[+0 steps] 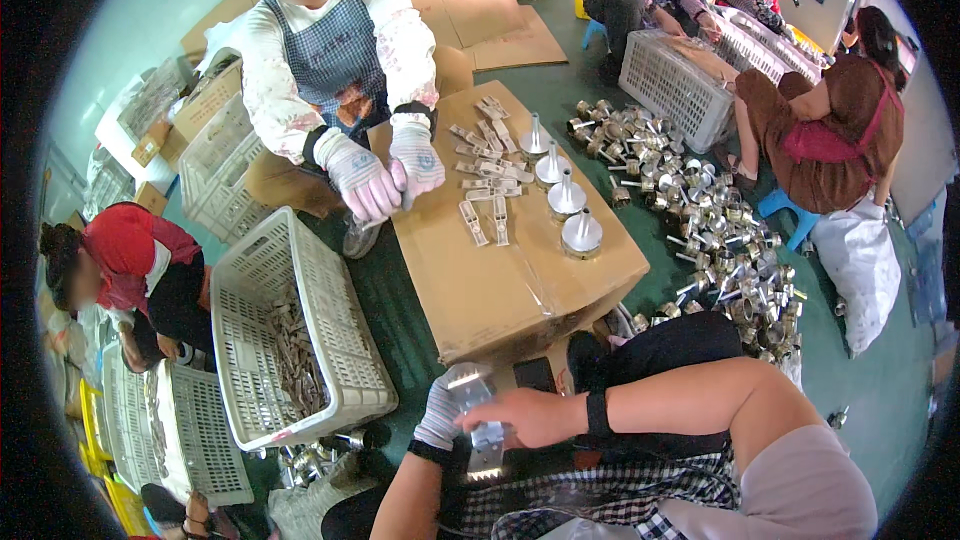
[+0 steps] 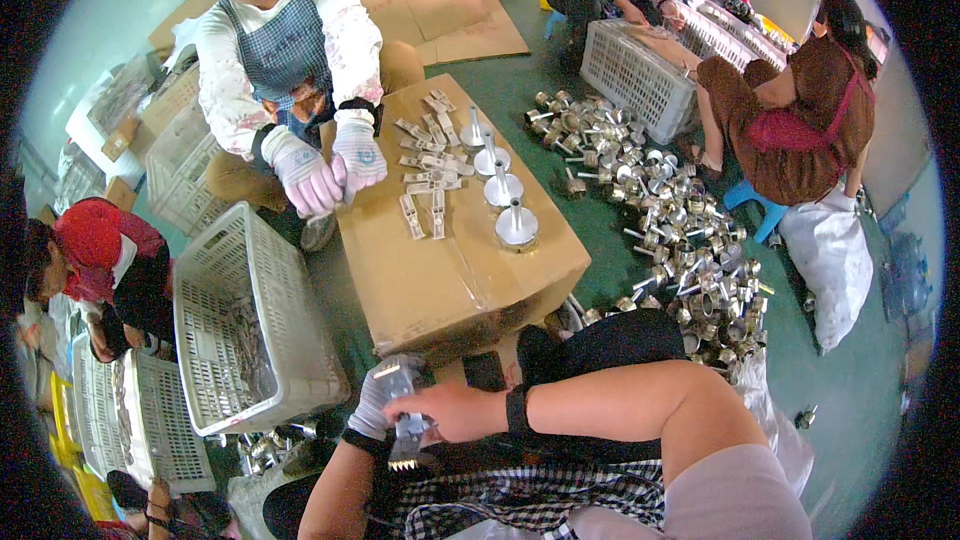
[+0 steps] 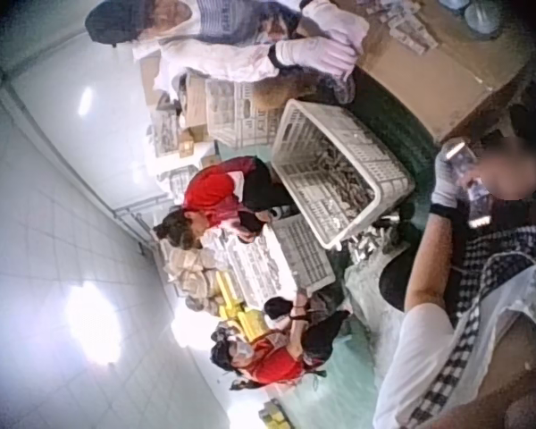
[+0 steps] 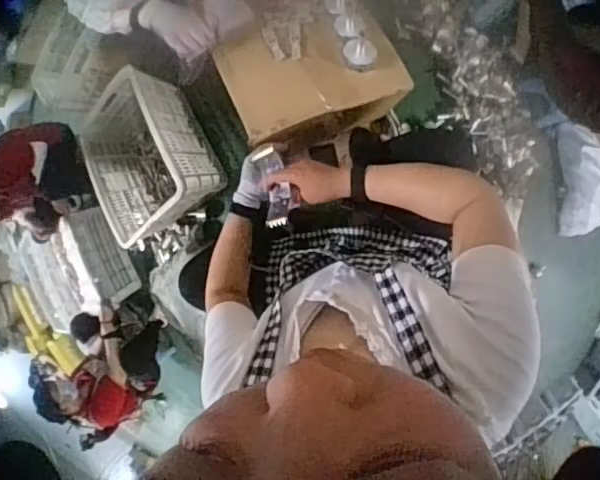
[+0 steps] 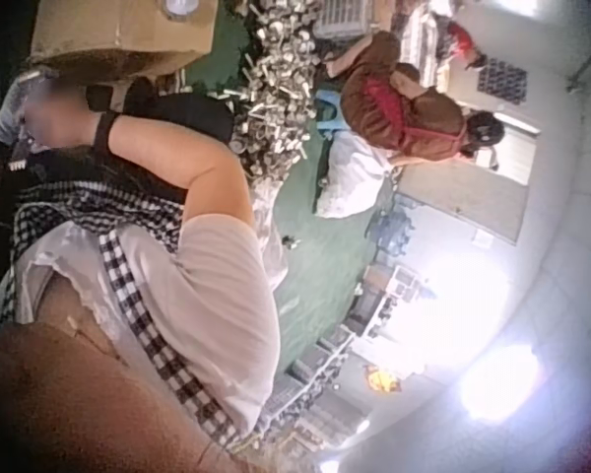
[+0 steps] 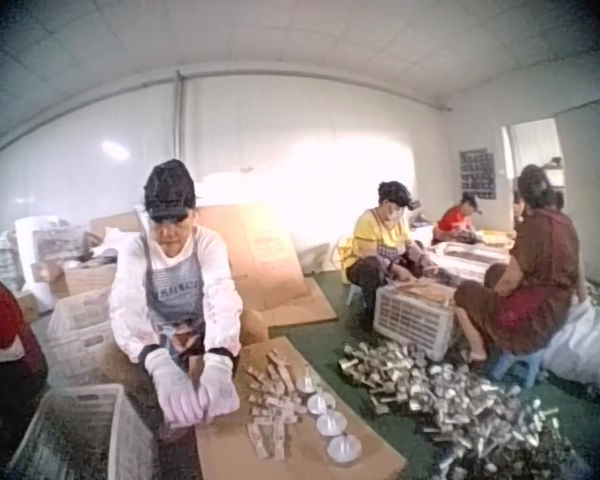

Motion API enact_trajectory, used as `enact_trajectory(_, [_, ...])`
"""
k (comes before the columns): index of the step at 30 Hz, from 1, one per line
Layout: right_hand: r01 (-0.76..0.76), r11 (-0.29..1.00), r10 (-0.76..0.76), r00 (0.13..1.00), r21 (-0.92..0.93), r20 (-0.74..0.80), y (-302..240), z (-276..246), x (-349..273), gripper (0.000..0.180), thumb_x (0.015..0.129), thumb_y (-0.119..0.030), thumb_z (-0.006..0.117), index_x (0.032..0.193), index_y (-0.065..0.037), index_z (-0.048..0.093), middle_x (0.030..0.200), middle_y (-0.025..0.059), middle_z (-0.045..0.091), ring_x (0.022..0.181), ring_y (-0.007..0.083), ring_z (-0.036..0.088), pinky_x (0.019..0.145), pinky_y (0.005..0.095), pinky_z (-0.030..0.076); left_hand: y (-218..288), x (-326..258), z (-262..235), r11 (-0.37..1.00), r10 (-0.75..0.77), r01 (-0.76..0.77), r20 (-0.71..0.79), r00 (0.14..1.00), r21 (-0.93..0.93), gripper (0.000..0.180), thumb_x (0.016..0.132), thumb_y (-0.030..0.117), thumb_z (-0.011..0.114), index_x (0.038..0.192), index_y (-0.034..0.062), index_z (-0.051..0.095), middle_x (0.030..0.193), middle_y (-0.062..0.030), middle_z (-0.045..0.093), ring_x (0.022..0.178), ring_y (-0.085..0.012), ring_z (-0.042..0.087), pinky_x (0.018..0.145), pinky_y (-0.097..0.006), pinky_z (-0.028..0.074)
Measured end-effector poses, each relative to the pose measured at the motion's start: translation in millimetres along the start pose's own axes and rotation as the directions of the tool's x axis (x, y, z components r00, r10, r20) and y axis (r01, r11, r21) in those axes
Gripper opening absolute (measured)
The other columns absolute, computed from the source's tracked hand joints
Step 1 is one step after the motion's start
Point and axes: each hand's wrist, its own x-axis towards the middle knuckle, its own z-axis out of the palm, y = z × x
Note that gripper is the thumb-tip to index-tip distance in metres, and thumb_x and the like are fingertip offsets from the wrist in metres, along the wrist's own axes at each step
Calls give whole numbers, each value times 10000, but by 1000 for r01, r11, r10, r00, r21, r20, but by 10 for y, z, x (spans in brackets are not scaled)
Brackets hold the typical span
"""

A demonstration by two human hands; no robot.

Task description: Workers are seated and manually assembling small metal lock components or hardware parts.

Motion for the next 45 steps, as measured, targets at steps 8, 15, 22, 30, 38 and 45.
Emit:
enact_trajectory(8, [106, 994, -108, 957, 23, 268, 35, 134, -153, 318, 686, 11, 541, 981, -102, 578, 915, 126, 632, 880, 332, 591, 774, 405, 436, 52, -4, 2, 992, -70, 76, 59, 996, -102, 262, 808, 190, 573, 973, -8, 620, 915, -127, 644, 800, -242, 603, 731, -363, 496])
enact_trajectory(15, [155, 987, -138, 942, -33, 306, -61, 88, -150, 207, 684, -25, 571, 880, -77, 613, 841, 122, 640, 828, 305, 605, 749, 384, 441, 148, -119, 216, 999, -17, 18, 24, 1000, -51, 252, 814, 171, 563, 984, -9, 613, 922, -126, 643, 795, -252, 598, 748, -368, 494])
enact_trajectory(22, [199, 978, -169, 924, -56, 344, -27, 86, -152, 187, 671, -45, 594, 850, -85, 629, 768, 103, 645, 760, 295, 617, 711, 379, 453, 123, -94, 161, 992, -17, 20, 24, 1000, -128, 246, 804, 165, 576, 973, -8, 617, 897, -115, 640, 773, -245, 602, 730, -369, 502])
enact_trajectory(30, [163, 978, -106, 924, -128, 367, 41, 84, -153, 258, 616, -14, 580, 848, -114, 632, 745, 116, 623, 751, 319, 586, 695, 399, 437, 89, -39, 133, 983, -11, 17, 31, 999, -184, 256, 801, 168, 570, 961, -27, 617, 872, -108, 640, 754, -232, 603, 710, -343, 500])
enact_trajectory(38, [184, 969, -108, 918, -168, 381, 22, 60, -121, 253, 620, -7, 577, 846, -112, 624, 752, 135, 630, 745, 333, 597, 676, 408, 458, 129, -41, 165, 980, -28, 39, 59, 998, -196, 268, 787, 173, 587, 962, -27, 622, 840, -100, 643, 734, -217, 601, 699, -328, 497])
enact_trajectory(45, [168, 966, -69, 900, -197, 430, 80, 85, -128, 240, 619, -13, 588, 823, -134, 626, 723, 119, 618, 802, 341, 551, 686, 435, 439, 82, 11, 75, 986, -6, 18, 75, 997, -164, 282, 784, 162, 588, 978, -39, 618, 860, -119, 642, 754, -224, 604, 718, -331, 498])
